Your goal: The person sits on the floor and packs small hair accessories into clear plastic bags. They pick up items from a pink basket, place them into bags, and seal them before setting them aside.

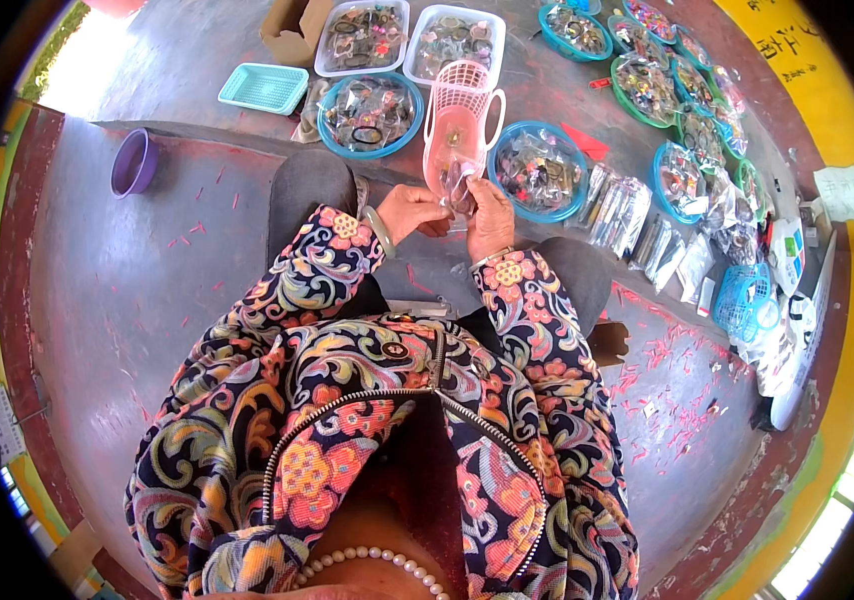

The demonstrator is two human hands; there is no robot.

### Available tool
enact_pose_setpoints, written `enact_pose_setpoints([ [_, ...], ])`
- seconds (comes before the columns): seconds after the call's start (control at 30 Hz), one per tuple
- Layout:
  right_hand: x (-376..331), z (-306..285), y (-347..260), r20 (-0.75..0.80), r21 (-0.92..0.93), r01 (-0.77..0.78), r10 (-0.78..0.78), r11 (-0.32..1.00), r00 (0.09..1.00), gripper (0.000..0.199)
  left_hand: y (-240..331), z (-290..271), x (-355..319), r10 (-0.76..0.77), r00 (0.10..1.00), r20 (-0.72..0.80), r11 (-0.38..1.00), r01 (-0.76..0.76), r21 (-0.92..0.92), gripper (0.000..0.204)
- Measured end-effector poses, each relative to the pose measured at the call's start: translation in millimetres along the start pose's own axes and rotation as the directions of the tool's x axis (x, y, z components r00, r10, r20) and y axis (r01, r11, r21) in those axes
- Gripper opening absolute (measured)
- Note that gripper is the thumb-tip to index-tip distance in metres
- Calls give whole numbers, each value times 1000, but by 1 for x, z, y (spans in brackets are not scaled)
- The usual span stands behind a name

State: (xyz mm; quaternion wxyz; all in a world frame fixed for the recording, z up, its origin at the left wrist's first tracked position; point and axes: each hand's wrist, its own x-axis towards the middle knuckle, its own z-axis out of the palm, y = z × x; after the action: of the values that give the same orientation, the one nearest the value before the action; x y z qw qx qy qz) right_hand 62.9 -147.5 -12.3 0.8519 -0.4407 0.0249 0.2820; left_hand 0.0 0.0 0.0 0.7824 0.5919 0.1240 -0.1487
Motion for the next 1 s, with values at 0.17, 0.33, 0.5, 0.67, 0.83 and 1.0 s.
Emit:
enact_pose_setpoints([
  [0.17, 6, 16, -18, -100, -112, -86, 75, 990, 992, 10, 9, -4, 3, -52, 994, -96, 976, 30, -218, 19],
  [0.33, -4, 8, -18, -20, -235, -184, 185, 954, 983, 10, -2, -5, 0, -45, 984, -172, 954, -8, -300, 18],
  [0.5, -4, 5, -15, 8, -266, -143, 151, 953, 989, 11, 0, -3, -2, -34, 988, -151, 957, -12, -291, 20],
  [0.67, 0, 6, -22, 97, -347, -42, 80, 937, 992, 10, 14, 0, -7, 25, 989, -147, 895, -88, -437, 28],
  [0.83, -4, 11, -23, 106, -505, -90, 165, 859, 981, 8, 13, -10, -3, 107, 992, -62, 819, -124, -560, 23],
  [1.0, -4, 10, -22, 120, -537, -68, 156, 841, 980, 7, 13, -12, -4, 131, 990, -47, 827, -135, -546, 22],
])
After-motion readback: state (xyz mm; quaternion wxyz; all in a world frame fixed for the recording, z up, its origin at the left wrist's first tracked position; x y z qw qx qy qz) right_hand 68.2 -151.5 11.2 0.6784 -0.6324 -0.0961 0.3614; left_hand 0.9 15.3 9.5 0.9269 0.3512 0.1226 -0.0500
